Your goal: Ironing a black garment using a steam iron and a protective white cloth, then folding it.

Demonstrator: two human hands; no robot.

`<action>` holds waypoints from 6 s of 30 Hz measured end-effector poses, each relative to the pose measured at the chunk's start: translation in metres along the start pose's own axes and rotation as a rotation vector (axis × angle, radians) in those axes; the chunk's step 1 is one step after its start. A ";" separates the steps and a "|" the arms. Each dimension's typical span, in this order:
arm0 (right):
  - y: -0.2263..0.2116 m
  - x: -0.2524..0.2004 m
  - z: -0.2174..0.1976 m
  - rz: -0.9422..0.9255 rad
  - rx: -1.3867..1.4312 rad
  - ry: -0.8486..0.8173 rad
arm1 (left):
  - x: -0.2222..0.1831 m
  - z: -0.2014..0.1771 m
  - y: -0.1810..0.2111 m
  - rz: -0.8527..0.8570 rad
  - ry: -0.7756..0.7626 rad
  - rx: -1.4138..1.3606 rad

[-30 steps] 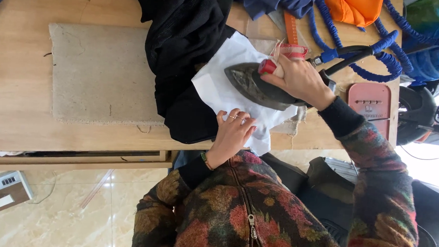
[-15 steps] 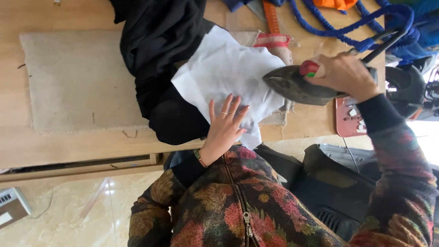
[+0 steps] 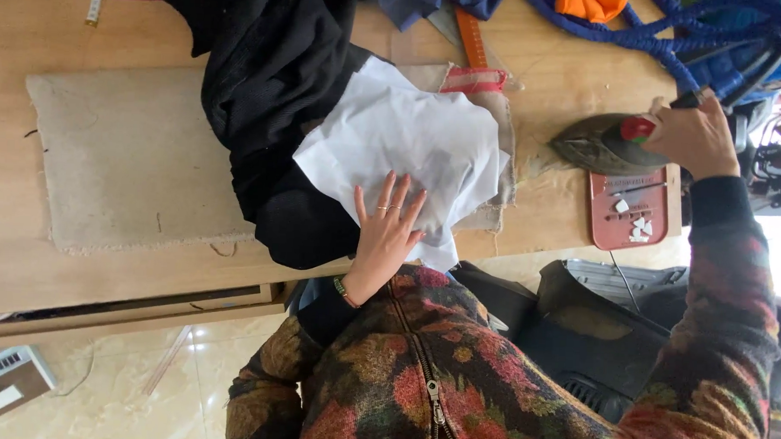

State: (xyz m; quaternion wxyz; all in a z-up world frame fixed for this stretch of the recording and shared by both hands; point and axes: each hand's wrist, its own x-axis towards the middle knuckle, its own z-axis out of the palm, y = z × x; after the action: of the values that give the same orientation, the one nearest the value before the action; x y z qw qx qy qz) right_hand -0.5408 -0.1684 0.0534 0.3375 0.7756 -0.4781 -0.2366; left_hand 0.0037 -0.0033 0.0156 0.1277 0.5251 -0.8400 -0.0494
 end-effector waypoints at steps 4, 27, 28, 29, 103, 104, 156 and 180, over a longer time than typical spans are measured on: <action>-0.001 0.007 -0.025 0.127 0.392 -0.311 | 0.002 0.002 -0.007 -0.083 0.009 -0.037; -0.152 0.131 -0.230 -0.105 1.450 0.380 | 0.014 -0.023 -0.004 0.203 0.620 -0.527; -0.122 0.140 -0.215 -0.011 1.285 0.515 | 0.014 -0.023 -0.014 0.129 0.595 -0.498; -0.091 0.149 -0.199 0.077 1.114 0.642 | 0.013 -0.024 -0.024 0.055 0.570 -0.468; -0.213 0.078 -0.369 -0.133 2.221 -0.002 | -0.074 -0.274 -0.167 -0.190 0.124 -1.043; -0.211 0.061 -0.376 -0.249 2.276 -0.087 | -0.085 -0.292 -0.159 -0.110 0.070 -1.049; -0.174 0.120 -0.143 0.687 1.211 0.596 | 0.067 -0.026 -0.042 -0.203 -0.126 -0.870; -0.108 0.024 -0.304 0.201 1.419 0.448 | 0.219 -0.037 -0.041 -0.589 -0.380 -1.871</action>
State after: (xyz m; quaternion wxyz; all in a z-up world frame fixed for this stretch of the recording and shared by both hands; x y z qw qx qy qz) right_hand -0.2578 -0.0652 0.1721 -0.1345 0.7892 -0.5040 0.3241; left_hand -0.0417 -0.2153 0.0780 0.3360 0.3841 -0.3058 -0.8038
